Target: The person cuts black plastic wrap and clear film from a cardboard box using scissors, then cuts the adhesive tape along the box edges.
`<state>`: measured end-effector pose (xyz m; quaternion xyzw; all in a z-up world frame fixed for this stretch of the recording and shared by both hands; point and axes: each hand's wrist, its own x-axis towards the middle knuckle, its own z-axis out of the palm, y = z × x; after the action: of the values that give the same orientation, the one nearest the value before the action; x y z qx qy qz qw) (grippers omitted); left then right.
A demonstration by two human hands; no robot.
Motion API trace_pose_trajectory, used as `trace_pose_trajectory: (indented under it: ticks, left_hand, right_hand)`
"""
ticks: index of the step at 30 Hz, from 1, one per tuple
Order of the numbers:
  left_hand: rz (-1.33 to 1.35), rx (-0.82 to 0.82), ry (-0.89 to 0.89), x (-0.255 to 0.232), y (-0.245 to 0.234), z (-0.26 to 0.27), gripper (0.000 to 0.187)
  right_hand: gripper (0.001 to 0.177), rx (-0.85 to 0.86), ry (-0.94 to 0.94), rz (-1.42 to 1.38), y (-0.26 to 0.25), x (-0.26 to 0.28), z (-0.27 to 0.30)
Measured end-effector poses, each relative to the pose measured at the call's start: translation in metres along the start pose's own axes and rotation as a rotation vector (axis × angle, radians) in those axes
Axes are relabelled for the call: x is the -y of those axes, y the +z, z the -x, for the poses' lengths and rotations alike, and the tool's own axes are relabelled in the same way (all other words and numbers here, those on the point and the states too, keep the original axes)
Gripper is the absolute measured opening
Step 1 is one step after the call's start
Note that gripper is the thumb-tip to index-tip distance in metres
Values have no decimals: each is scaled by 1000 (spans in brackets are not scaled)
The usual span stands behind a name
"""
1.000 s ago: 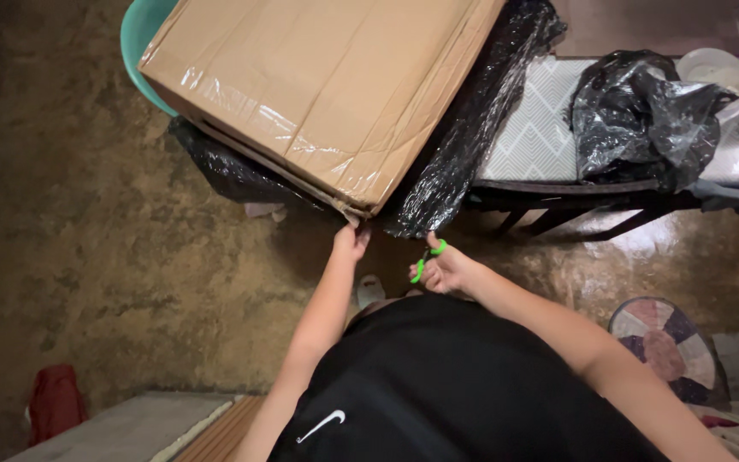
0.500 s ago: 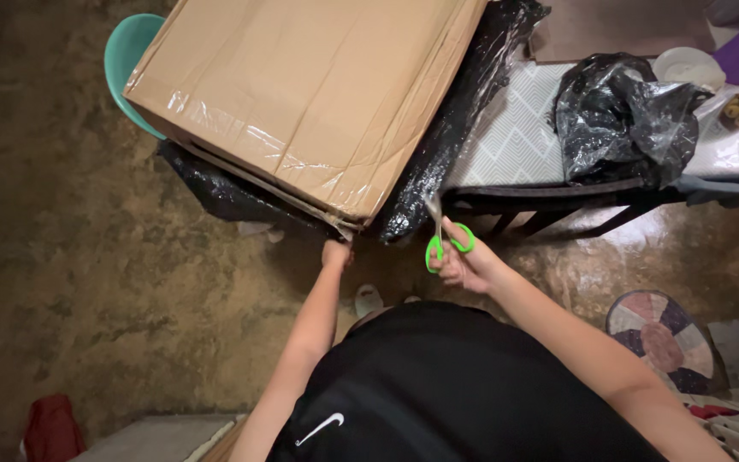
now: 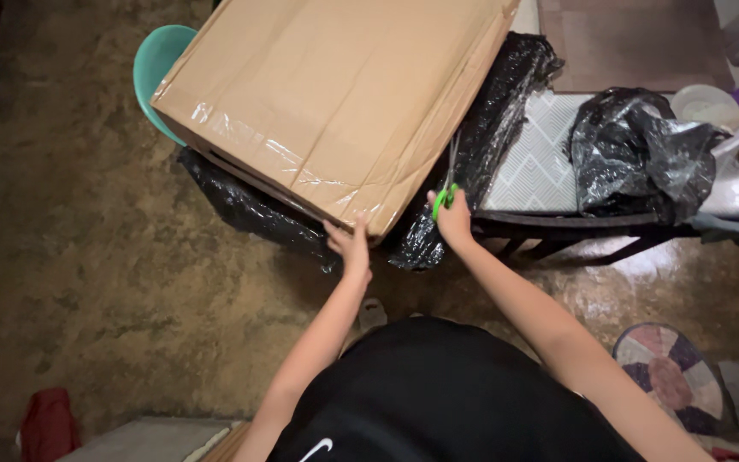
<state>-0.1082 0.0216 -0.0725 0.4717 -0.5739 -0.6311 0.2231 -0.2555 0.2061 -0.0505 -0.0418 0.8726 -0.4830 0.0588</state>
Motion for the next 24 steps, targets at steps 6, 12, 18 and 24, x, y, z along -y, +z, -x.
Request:
trace_pose_trajectory:
  ticks: [6,12,18,24]
  left_hand:
    - [118,97,-320,-86,9,46,122]
    - [161,58,57,-34,18,22,110]
    - [238,102,-59,-32,18,18,105]
    - [146,77,286,4,15,0,93]
  right_hand:
    - [60,-391,-172,310,17,-23,-59]
    - [55,-324,128,102,13,-19,-90]
    - [28,-70,485,-821,14,1,-119]
    - [25,-127,274,-786,-3,-13,-96]
